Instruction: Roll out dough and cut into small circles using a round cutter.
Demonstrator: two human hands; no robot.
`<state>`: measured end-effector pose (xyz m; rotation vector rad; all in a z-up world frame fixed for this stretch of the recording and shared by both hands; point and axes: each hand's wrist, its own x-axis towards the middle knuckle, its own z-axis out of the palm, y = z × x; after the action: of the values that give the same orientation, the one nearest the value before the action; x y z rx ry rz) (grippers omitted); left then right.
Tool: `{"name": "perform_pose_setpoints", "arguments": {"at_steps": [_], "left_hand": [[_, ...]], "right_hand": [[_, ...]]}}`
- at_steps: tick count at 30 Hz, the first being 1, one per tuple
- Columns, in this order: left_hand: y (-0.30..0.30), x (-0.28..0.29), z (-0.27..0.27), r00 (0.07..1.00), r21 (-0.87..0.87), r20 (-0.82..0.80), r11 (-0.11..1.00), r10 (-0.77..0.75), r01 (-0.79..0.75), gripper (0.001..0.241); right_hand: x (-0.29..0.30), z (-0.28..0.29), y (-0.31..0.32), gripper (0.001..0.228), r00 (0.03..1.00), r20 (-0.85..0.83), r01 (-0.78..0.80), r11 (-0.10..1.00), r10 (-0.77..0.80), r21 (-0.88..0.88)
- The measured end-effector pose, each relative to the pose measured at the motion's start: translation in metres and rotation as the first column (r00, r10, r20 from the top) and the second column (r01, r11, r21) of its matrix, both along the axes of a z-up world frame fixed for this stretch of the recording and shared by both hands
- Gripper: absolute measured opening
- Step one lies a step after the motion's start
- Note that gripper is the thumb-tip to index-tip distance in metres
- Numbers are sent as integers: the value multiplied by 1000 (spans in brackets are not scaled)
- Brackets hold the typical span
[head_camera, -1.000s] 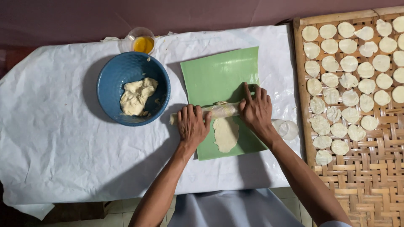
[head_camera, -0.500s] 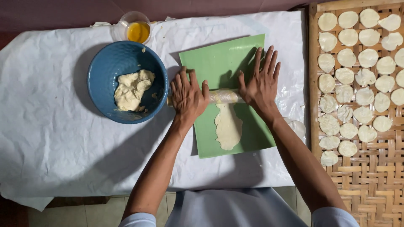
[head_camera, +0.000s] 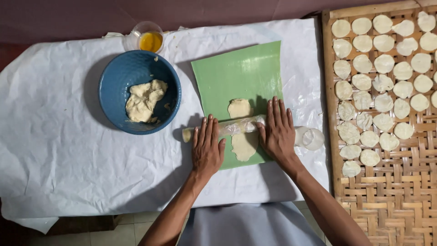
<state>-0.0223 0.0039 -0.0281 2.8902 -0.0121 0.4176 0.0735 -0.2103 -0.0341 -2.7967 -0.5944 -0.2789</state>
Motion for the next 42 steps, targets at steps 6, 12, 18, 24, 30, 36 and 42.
{"name": "perform_pose_setpoints", "arguments": {"at_steps": [6,12,18,24,30,36,42], "left_hand": [[14,66,6,997,-32,8,997,72,-72,64],[22,95,2,980,75,115,983,161,-170,70],[-1,-2,-1,998,17,39,998,52,-53,62],[1,-32,2,1000,-17,28,1000,4,-3,62],[34,-1,-40,989,33,108,995,-96,93,65],[56,-12,-12,972,78,140,981,-189,179,56],[59,15,11,976,88,173,989,-132,119,54]], "right_hand": [[64,-7,17,69,1000,30,4,997,-1,-82],[72,20,31,79,976,-205,54,996,-67,-69],[-9,-11,-2,68,999,19,-40,999,39,14],[-31,9,-25,58,993,-11,-120,988,121,96],[76,-24,-39,47,948,-260,261,915,-183,308],[123,-79,-43,48,957,-285,76,993,-47,88],[84,31,-22,48,938,-317,218,947,-136,237]]}}
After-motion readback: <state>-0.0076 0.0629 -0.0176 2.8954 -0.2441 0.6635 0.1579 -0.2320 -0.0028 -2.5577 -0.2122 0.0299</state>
